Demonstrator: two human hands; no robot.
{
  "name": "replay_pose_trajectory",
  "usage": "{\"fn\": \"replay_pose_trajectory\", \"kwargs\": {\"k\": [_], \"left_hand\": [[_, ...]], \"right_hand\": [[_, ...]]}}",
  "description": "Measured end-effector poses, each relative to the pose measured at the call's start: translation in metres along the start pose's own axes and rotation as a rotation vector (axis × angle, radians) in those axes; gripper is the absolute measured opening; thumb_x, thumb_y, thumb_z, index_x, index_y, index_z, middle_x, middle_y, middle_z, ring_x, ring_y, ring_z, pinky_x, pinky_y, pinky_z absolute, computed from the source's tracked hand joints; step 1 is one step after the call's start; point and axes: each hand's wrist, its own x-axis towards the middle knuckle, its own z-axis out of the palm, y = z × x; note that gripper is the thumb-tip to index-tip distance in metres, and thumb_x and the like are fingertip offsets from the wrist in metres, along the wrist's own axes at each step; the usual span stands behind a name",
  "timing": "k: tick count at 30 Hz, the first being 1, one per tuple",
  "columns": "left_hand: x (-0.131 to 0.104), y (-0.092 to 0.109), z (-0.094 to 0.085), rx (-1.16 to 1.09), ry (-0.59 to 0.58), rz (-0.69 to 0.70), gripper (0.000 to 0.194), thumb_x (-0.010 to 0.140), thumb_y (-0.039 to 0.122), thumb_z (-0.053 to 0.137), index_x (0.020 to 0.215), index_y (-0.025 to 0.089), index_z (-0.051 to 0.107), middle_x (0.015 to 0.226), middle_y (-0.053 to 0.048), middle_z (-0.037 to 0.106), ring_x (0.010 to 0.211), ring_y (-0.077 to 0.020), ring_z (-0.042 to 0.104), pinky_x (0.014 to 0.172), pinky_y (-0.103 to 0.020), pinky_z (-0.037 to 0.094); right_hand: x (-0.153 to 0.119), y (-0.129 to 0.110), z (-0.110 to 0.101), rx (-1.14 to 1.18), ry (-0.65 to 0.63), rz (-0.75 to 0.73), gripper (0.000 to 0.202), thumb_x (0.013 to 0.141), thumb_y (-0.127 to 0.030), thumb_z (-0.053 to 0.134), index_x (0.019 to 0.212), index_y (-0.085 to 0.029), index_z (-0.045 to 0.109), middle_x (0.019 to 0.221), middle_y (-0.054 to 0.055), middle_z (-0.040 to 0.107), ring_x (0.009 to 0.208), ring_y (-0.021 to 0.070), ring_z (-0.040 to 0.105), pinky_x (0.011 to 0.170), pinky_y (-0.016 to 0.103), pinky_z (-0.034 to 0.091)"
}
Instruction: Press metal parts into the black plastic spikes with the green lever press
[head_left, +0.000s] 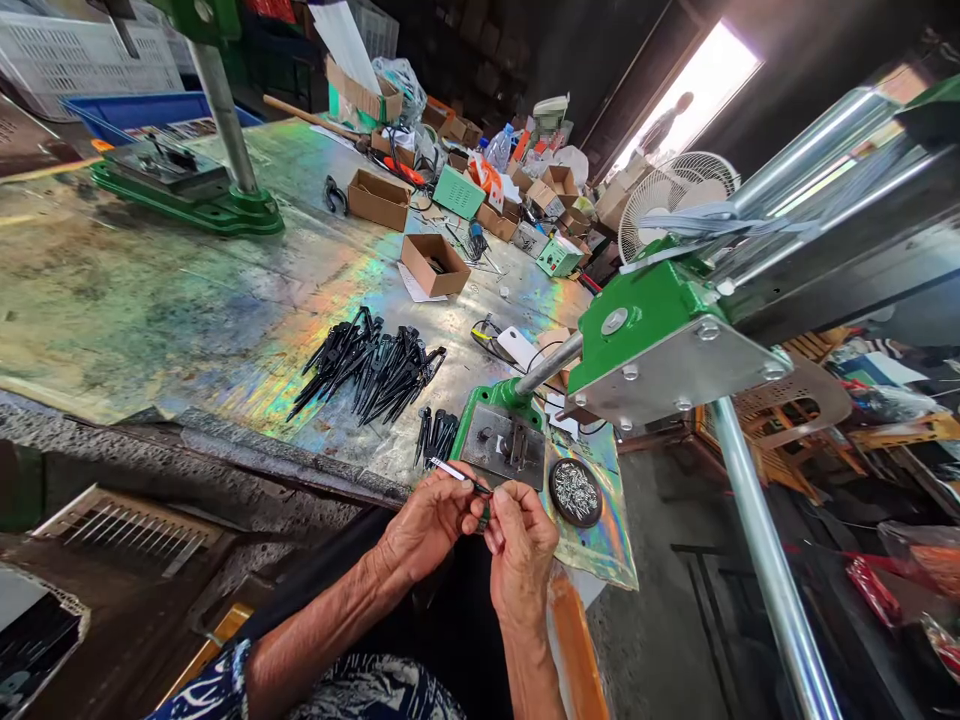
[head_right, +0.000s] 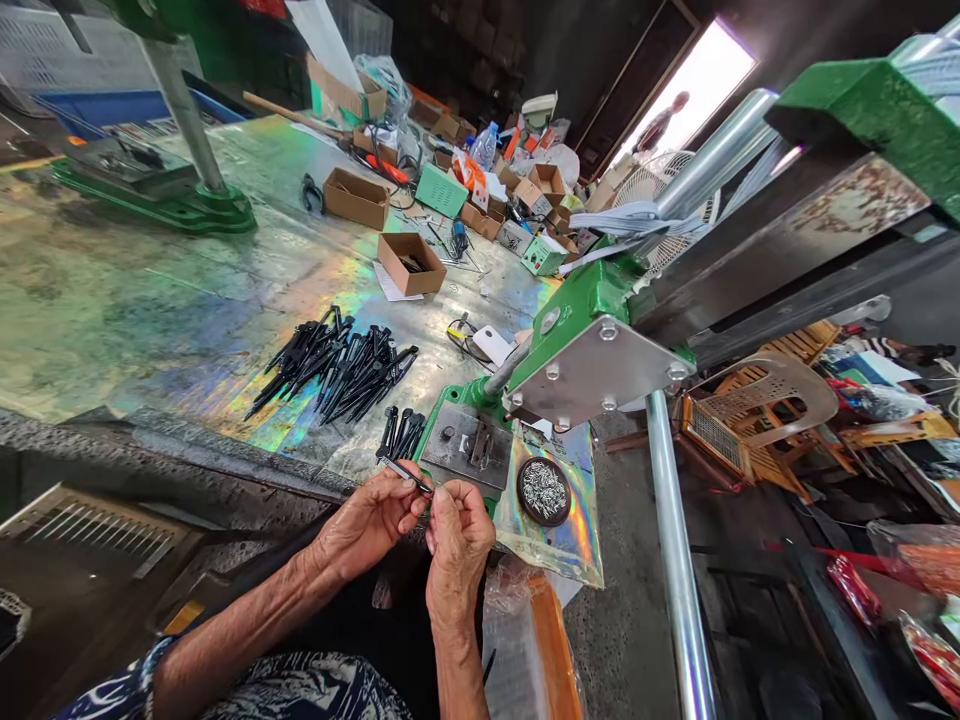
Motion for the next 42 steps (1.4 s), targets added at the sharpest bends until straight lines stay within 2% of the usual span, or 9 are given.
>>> {"fn": "replay_pose_trajectory", "kwargs": {"k": [5,10,16,26,30,36,42], "left_hand": [[0.002,-0.001,0.002,-0.017,0.017,-0.021,0.016,0.063,0.010,0.068,0.072,0.014,0.056,0.069,-0.001,0.060,0.056,-0.0084,0.053,0.044,-0.016,0.037],[0.004,-0.004,0.000,-0.030,0.034,-0.021,0.018,0.061,0.010,0.069,0.073,0.014,0.056,0.070,-0.001,0.060,0.056,-0.0084,0.053,0.044,-0.016,0.037],[0.007,-0.007,-0.004,-0.039,0.023,-0.024,0.015,0.065,0.010,0.068,0.074,0.013,0.057,0.070,0.000,0.059,0.056,-0.0084,0.053,0.046,-0.017,0.039],[0.010,-0.010,-0.004,0.020,0.008,0.034,0.013,0.066,0.012,0.067,0.074,0.014,0.058,0.069,-0.001,0.061,0.055,-0.0086,0.054,0.046,-0.018,0.041],[0.011,-0.012,-0.007,0.126,-0.031,0.148,0.013,0.069,0.015,0.067,0.079,0.014,0.059,0.069,-0.001,0.063,0.054,-0.0100,0.056,0.049,-0.020,0.044],[0.009,-0.003,-0.005,0.423,-0.045,0.216,0.021,0.070,0.023,0.071,0.083,0.014,0.058,0.065,-0.003,0.065,0.052,-0.0134,0.060,0.053,-0.024,0.049],[0.014,0.000,-0.006,0.579,0.012,0.248,0.026,0.072,0.033,0.069,0.084,0.014,0.056,0.061,-0.001,0.063,0.050,-0.0132,0.058,0.051,-0.024,0.048]], "right_hand": [[0.000,0.002,-0.002,-0.020,0.021,-0.016,0.027,0.073,-0.040,0.069,0.069,-0.018,0.056,0.049,-0.007,0.040,0.042,0.0060,0.030,0.037,0.017,0.024],[0.000,0.008,-0.004,-0.059,0.055,-0.040,0.025,0.077,-0.040,0.067,0.073,-0.018,0.057,0.054,-0.004,0.048,0.044,0.0067,0.036,0.039,0.017,0.027],[0.000,0.015,-0.005,-0.048,0.058,-0.049,0.024,0.077,-0.039,0.067,0.073,-0.018,0.057,0.052,-0.006,0.043,0.043,0.0070,0.033,0.038,0.017,0.027],[0.001,0.019,-0.004,-0.068,0.095,-0.084,0.021,0.079,-0.039,0.064,0.075,-0.019,0.057,0.054,-0.005,0.051,0.043,0.0077,0.038,0.040,0.019,0.027],[-0.001,0.022,0.000,-0.065,0.104,-0.093,0.022,0.081,-0.039,0.062,0.073,-0.020,0.054,0.060,-0.004,0.054,0.050,0.0101,0.045,0.045,0.021,0.033],[0.002,0.030,0.001,0.061,0.098,0.029,0.025,0.077,-0.041,0.064,0.071,-0.020,0.051,0.050,-0.008,0.043,0.041,0.0073,0.027,0.038,0.020,0.018],[0.007,0.031,0.001,0.148,0.103,0.113,0.027,0.071,-0.039,0.069,0.068,-0.019,0.051,0.055,-0.005,0.050,0.043,0.0071,0.031,0.039,0.019,0.017]]}}
